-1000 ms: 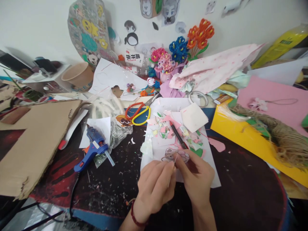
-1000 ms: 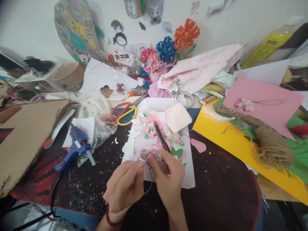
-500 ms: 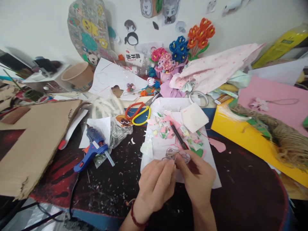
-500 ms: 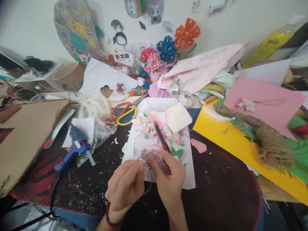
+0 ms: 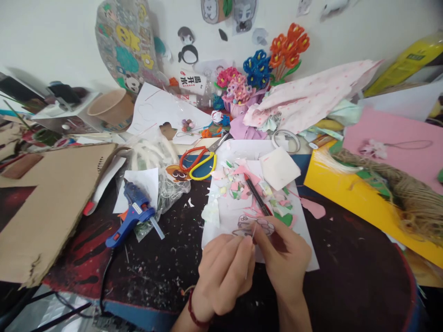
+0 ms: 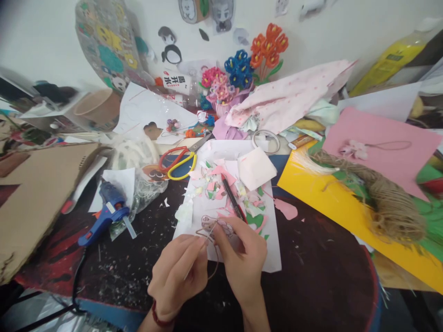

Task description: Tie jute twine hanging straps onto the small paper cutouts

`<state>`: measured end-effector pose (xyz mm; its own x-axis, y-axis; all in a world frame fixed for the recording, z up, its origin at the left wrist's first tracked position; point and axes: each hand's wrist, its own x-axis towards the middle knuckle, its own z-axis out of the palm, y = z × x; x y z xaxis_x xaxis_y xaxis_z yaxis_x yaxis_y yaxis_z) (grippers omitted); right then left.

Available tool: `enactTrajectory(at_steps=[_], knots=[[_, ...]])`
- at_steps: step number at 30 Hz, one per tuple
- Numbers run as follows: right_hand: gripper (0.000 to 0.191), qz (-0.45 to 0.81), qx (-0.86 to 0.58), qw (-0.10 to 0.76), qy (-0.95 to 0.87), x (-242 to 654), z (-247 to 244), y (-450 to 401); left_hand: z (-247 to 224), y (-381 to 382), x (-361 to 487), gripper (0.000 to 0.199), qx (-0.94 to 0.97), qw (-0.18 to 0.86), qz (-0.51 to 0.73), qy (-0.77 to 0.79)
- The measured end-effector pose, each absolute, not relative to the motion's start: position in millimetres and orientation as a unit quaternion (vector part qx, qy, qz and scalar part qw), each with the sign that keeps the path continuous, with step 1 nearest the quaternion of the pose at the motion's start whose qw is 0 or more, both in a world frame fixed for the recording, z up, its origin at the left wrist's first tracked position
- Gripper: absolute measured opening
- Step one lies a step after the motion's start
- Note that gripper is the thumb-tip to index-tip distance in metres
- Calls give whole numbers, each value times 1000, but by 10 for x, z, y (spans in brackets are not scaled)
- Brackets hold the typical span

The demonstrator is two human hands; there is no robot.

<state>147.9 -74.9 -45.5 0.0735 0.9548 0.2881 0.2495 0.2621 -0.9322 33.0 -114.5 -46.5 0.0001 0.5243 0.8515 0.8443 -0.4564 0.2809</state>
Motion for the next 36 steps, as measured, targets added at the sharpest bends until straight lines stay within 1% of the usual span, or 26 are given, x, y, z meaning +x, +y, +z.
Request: enactTrajectory(at_steps=[2, 7, 14, 21, 29, 36], knots=[[5, 340, -505, 530, -590, 1479, -456, -752, -468, -1156, 331, 14, -685, 160, -508, -498], [4, 332, -511, 530, -589, 1494, -473, -773, -511, -1141, 331, 21, -685, 159, -510, -496], [5, 325, -506, 532, -596, 1479, -484, -761, -514, -1116, 338, 20, -686, 169, -513, -489], [6, 335, -506, 533, -589, 1487, -473, -765, -538, -1160, 338, 28, -681, 156, -512, -499], [5, 354, -499, 542, -577, 1485, -464, -761, -530, -1174, 328, 28, -687, 142, -513, -494], [5, 342, -504, 538, -582, 1481, -483, -759, -530, -1153, 343, 27, -681, 158, -507, -504]])
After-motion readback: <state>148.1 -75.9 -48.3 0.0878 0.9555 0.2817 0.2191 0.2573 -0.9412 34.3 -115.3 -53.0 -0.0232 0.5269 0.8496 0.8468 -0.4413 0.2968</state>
